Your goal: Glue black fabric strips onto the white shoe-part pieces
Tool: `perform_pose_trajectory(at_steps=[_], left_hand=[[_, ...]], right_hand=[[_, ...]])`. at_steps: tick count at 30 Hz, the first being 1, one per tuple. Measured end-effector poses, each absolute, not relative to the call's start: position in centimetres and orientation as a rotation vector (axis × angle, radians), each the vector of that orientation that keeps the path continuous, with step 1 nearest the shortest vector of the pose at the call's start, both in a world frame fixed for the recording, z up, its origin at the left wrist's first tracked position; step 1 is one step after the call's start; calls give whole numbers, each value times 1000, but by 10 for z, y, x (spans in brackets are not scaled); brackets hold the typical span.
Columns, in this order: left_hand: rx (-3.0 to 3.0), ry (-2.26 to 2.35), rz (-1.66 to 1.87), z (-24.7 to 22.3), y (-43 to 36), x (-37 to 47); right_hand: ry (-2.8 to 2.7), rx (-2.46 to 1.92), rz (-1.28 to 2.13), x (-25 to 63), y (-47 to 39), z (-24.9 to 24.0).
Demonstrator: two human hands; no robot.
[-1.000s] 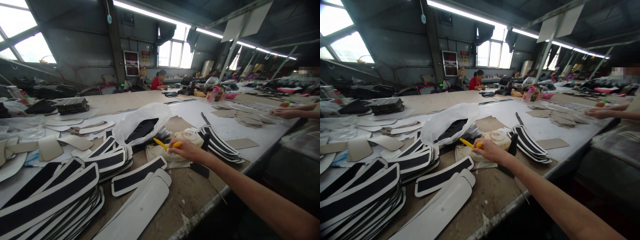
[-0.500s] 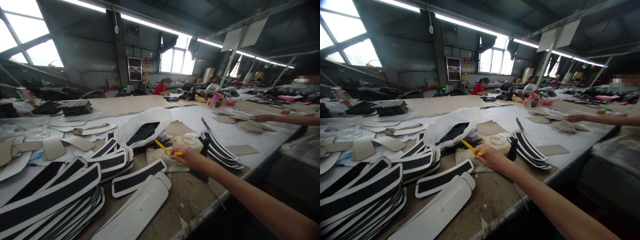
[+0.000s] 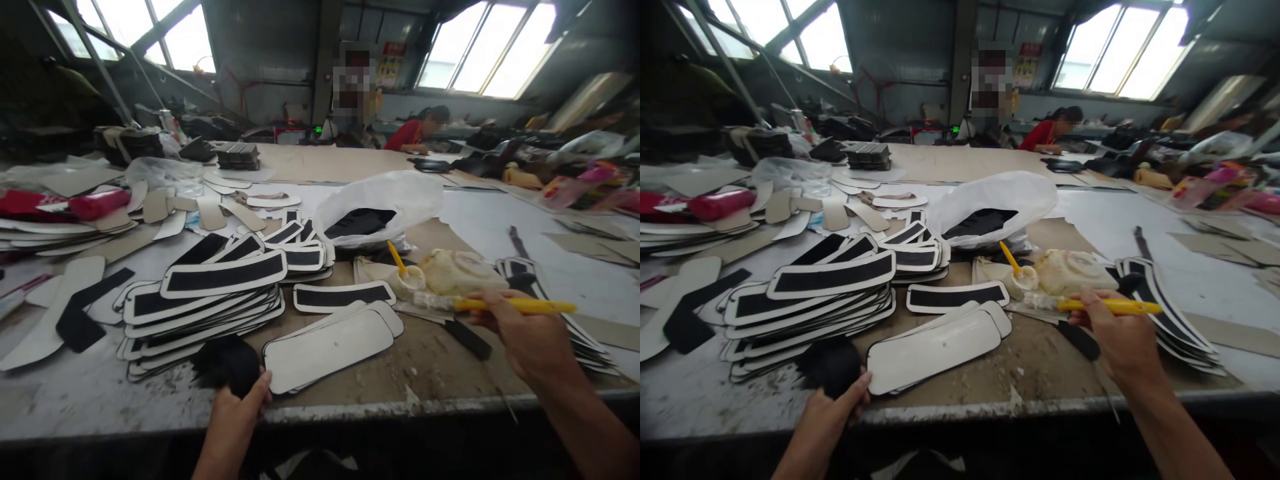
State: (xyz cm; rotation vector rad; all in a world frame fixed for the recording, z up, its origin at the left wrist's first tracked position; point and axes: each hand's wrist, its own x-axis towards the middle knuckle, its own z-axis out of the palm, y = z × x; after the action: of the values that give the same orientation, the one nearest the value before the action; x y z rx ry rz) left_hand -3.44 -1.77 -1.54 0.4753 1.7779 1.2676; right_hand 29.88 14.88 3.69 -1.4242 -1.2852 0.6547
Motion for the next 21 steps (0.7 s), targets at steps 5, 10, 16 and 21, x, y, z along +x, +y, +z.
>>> perform_pose_trajectory(at_steps=[5,10,16,21], left_hand=[[542,1739,1220,-11,-19,-38],[562,1743,1155,-16,-21,-42],[581,1741,1115,-25,-21,-46],[590,1748,1107,-29,-23,-47]], right_hand=[[-1108,-1250,1188,225,87,33],[-1255,-1109,1492,149,64,17],[-1303,-1153,1585,121,70,3],[-1432,-1314,1305,138,75,18]])
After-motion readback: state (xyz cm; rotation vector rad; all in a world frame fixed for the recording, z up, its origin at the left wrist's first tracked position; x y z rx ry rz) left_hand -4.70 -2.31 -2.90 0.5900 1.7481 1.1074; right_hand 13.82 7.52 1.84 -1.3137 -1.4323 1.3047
